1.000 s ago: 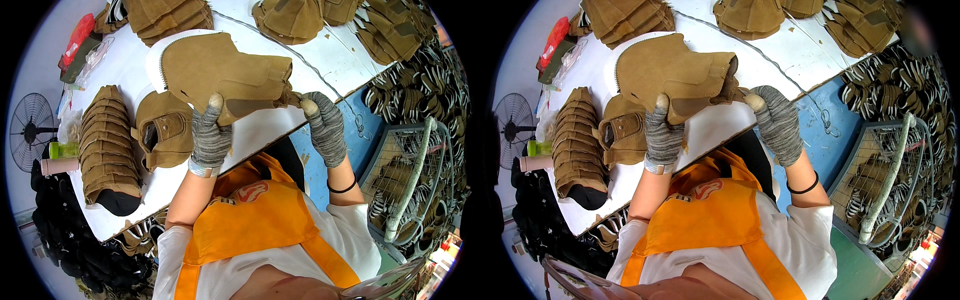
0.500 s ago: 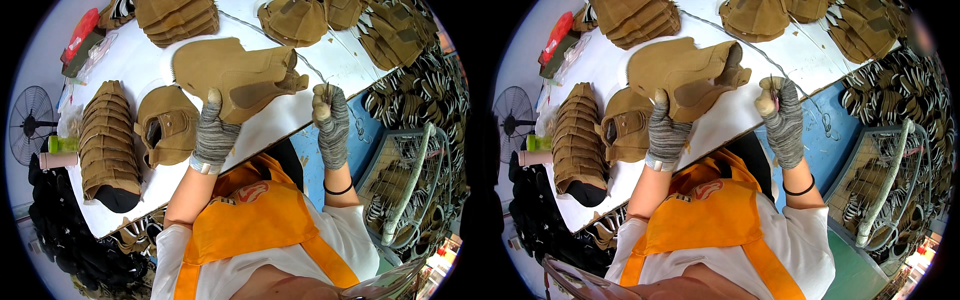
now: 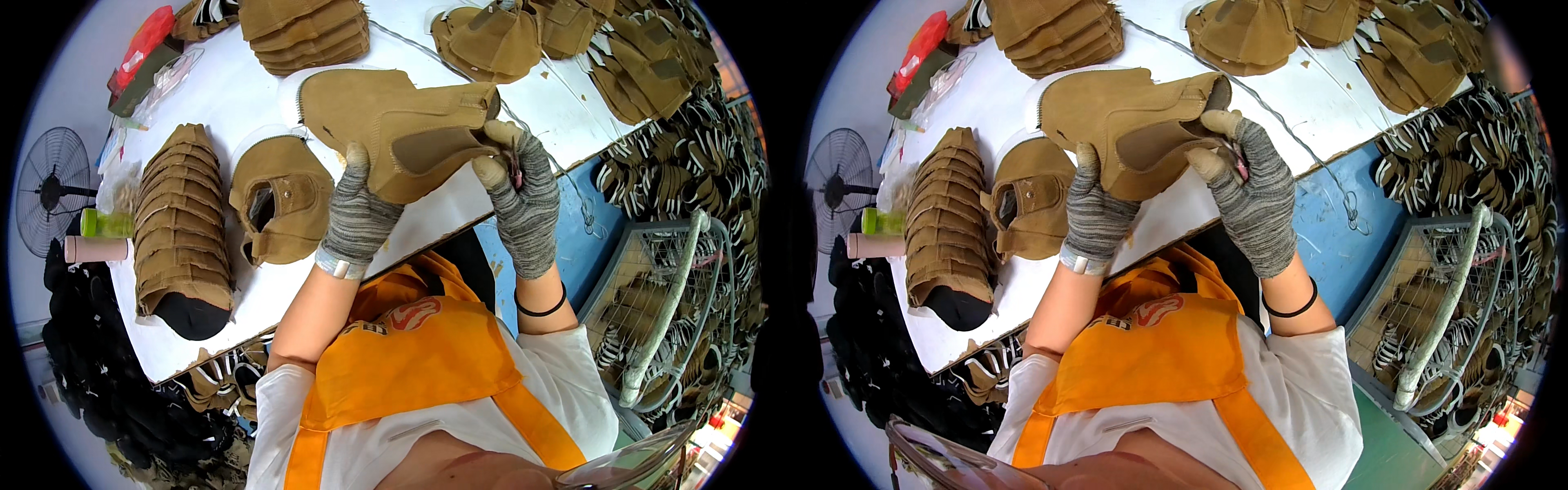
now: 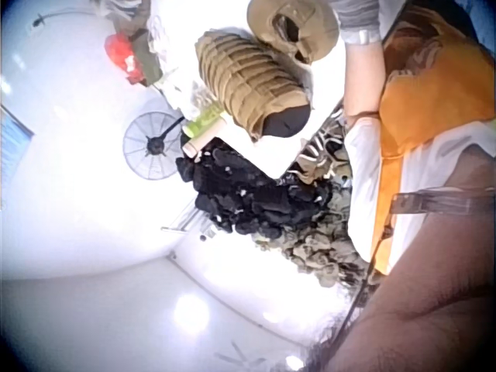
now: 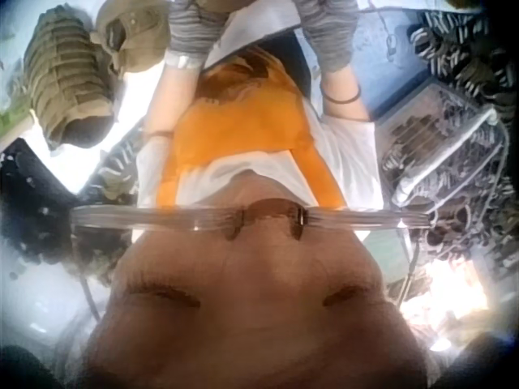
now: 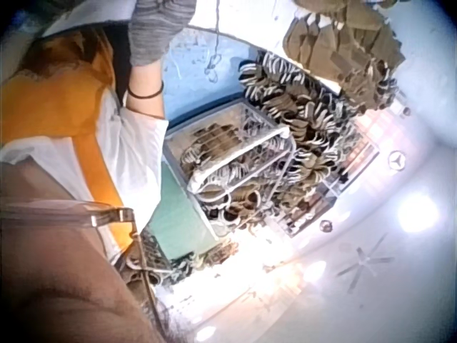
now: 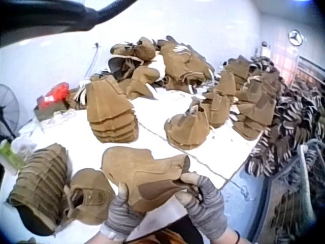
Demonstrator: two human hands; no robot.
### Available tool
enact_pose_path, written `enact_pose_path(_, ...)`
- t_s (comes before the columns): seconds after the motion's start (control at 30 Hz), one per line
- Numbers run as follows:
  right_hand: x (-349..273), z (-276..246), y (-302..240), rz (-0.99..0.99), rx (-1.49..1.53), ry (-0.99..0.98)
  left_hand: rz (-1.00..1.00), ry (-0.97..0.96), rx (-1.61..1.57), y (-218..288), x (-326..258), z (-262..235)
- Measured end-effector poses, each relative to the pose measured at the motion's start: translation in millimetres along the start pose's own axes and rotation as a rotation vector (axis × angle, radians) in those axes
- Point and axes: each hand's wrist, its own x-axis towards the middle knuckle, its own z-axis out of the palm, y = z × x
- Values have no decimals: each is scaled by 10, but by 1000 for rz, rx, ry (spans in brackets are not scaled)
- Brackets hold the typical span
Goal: The person uses snips to trim excess threads and material from shoe uppers, picking up each piece from a stack, clearing it of debris by hand, and returning it to a processed pile.
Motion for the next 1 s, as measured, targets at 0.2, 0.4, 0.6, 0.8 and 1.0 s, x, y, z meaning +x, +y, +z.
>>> enact_pose_path(0.2,44,-33,87,86,-10,115,-72,-172,-218,14,-35,-27)
enact_pose_path(0.4,38,-43,58,52,19,121,-66,68,48,2,-57,82)
enact_pose_path(0.6,90,30,12,26,144,156,-67,-39,29,49,-64,-29)
enact_pose_path(0.8,39,-116,148,108,138,201,-14,-5,-55,109,-60,1)
enact_pose_path(1.0,-19,-107,239,108,104,178,-25,2,-29,79,-63,5)
